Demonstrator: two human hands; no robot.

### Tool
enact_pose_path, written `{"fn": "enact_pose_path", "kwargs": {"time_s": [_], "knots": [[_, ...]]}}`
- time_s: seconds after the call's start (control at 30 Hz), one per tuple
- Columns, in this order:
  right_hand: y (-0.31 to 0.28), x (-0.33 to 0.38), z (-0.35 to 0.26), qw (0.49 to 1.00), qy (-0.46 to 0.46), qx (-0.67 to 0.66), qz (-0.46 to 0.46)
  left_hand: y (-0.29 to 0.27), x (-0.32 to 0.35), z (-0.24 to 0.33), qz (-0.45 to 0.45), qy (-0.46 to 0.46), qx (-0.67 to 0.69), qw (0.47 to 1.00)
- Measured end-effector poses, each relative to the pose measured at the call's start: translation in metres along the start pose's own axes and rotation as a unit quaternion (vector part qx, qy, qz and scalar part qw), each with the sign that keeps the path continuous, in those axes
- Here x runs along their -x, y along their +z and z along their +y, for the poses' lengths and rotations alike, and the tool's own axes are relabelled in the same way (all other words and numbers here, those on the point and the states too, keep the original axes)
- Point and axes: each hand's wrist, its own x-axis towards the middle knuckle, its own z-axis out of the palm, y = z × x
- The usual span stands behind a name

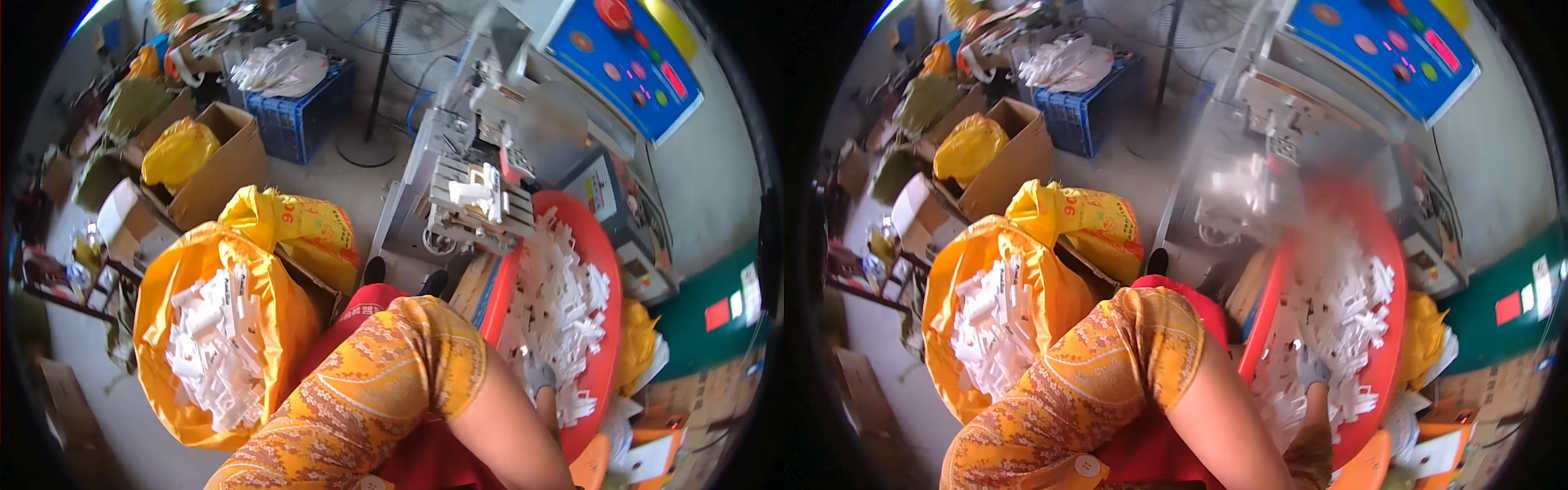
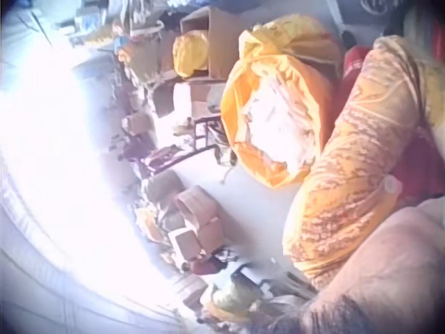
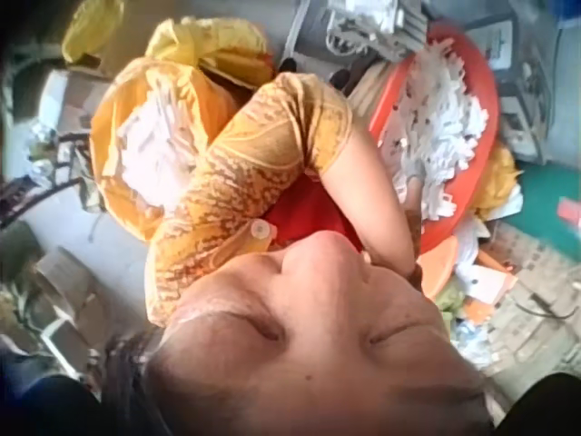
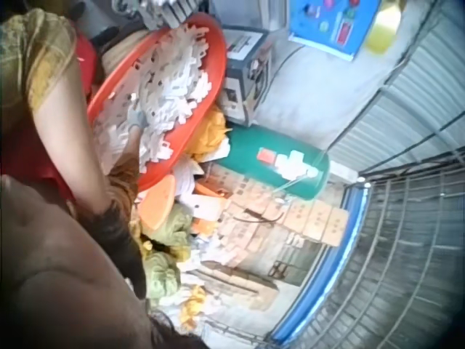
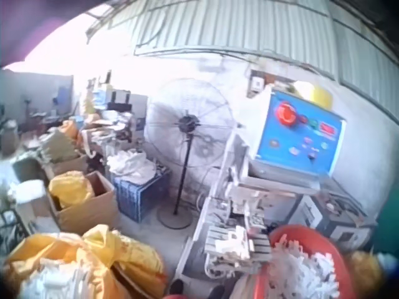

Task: The person repeatedly takes plastic toy gun parts from a red basin, places them onto the fixture of a printing machine, and deposits the printed toy gun parts into a yellow bag.

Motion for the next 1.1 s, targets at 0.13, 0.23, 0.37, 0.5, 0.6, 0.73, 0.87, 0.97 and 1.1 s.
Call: {"fn": "enact_pose_path", "kwargs": {"time_s": [0.13, 0.23, 0.37, 0.5, 0.6, 0.73, 0.87, 0.97, 1.1], "knots": [[0.013, 0.005, -0.004, 0.998, -0.020, -0.034, 0.052, -0.011, 0.011, 0.024, 0.018, 0.029, -0.005, 0.999], [0.014, 0.000, 0.002, 0.992, -0.062, -0.079, 0.072, -0.042, 0.033, 0.038, 0.090, 0.065, -0.014, 0.994], [0.012, 0.009, 0.010, 0.943, -0.110, -0.308, 0.055, -0.125, 0.126, 0.025, 0.401, -0.117, -0.570, 0.707], [-0.022, 0.026, 0.008, 0.797, -0.062, -0.599, 0.045, -0.209, 0.210, -0.012, 0.459, -0.433, -0.664, 0.401], [-0.052, 0.026, -0.005, 0.736, -0.142, -0.653, 0.111, -0.251, 0.251, -0.051, 0.439, -0.425, -0.703, 0.364], [-0.124, 0.019, -0.061, 0.630, -0.247, -0.727, 0.111, -0.262, 0.215, 0.003, 0.487, -0.436, -0.667, 0.356], [-0.205, 0.011, -0.139, 0.670, -0.361, -0.647, 0.053, -0.246, 0.239, 0.059, 0.547, -0.354, -0.663, 0.369], [-0.217, -0.036, -0.196, 0.635, -0.508, -0.572, 0.109, -0.198, 0.253, 0.097, 0.549, -0.392, -0.618, 0.405], [-0.252, -0.067, -0.238, 0.761, -0.557, -0.188, 0.275, -0.096, 0.300, 0.142, 0.586, -0.448, -0.565, 0.370]]}}
